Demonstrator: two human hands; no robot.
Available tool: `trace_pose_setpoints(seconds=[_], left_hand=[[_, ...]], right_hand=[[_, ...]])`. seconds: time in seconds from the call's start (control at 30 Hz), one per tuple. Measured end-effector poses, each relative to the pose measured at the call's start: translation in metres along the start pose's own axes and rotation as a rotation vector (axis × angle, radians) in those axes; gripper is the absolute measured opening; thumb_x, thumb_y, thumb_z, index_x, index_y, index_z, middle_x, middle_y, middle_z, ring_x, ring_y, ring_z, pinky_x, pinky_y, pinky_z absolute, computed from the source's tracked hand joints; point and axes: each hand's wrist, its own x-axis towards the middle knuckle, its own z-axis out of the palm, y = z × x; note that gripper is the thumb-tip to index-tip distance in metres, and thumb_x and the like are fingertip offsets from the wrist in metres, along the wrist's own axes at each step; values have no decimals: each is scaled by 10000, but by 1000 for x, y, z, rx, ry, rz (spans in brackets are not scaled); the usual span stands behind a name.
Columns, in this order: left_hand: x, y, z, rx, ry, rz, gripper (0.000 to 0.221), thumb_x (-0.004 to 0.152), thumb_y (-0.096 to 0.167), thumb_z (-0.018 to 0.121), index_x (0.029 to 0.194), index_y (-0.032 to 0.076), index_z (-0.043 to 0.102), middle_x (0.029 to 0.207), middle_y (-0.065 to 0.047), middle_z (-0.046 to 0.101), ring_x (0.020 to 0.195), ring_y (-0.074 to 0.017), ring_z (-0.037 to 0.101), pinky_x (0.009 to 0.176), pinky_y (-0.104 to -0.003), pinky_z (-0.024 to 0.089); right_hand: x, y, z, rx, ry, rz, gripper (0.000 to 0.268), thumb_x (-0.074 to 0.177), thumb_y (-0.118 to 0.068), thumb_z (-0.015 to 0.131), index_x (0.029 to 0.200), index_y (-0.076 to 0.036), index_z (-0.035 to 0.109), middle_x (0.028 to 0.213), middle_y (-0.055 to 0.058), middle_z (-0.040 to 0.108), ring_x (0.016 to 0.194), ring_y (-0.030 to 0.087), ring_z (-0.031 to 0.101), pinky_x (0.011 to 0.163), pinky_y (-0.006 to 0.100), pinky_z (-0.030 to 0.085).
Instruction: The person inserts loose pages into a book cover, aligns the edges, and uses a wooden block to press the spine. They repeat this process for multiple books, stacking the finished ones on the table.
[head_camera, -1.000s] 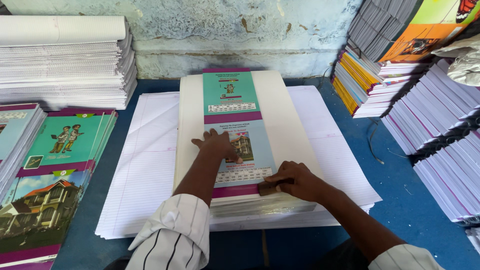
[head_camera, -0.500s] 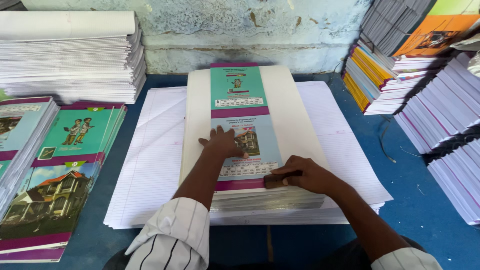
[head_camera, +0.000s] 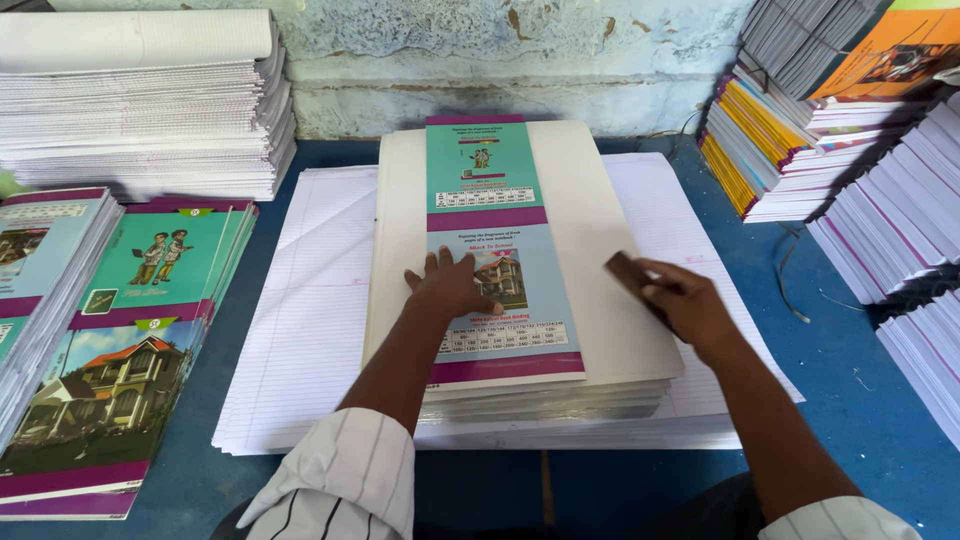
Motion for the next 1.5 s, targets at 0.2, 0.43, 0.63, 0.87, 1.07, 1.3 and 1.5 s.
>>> trace_pose_setpoints(seconds=[0.2, 0.43, 0.63, 0.87, 1.07, 1.3, 1.5], left_hand=[[1, -5, 4, -30, 10, 34, 1224, 596, 639, 899, 1601, 238, 326, 1693, -227, 133, 1575, -437, 69, 1187, -732, 89], [-1, -12, 9, -45, 51, 80, 1200, 615, 668, 868, 1595, 229, 333, 1684, -234, 143, 1571, -439, 65, 1215, -686, 64], [-7, -13, 10, -57, 82, 85, 1215, 604, 737, 836, 1591, 239, 333, 1693, -200, 140, 1578, -402, 60, 1232, -647, 63], [-11, -10, 8, -42, 85, 76, 1154, 639, 713, 835, 1575, 235, 359, 1683, -217, 149, 1577, -397, 65, 1240, -654, 40], [-12, 25, 17, 33, 238, 67, 1172, 691, 526, 866, 1607, 133, 250, 1652, -297, 131, 1505, -444, 164, 1133, -690, 180], [-43, 98, 36, -158, 358, 92, 1098, 848, 785, 658, 1544, 19, 293, 1606, -362, 194, 1463, -547, 223, 1110, -758, 194], [-44, 116, 44, -97, 281, 38, 1106, 720, 625, 791, 1537, 42, 326, 1563, -360, 236, 1469, -498, 216, 1059, -721, 237]], right_hand=[[34, 69, -37, 1, 234, 219, 510, 913, -13, 637, 1388, -192, 687, 1169, 178, 735, 893, 237, 645, 741, 387, 534], [40, 119, -42, -393, 327, 308, 522, 854, -29, 604, 1338, -175, 734, 1192, 227, 736, 1001, 343, 715, 857, 430, 571], [32, 102, -36, -610, 342, 295, 447, 871, -124, 643, 1306, -178, 734, 1251, 202, 704, 1125, 366, 667, 966, 479, 512], [12, 49, -20, -441, 314, 52, 451, 953, -347, 664, 1302, -66, 713, 1214, 188, 739, 1123, 323, 692, 987, 419, 506], [5, 18, 3, -360, 240, -124, 503, 962, -419, 660, 1294, -45, 710, 1059, 187, 754, 969, 279, 709, 893, 383, 552], [-4, 3, 17, -441, 149, -91, 598, 919, -480, 667, 1367, -85, 655, 1203, 204, 674, 924, 316, 713, 846, 414, 585], [-3, 7, 22, -540, 114, -85, 618, 949, -485, 619, 1463, -147, 562, 1320, 205, 617, 1103, 337, 655, 942, 443, 534]])
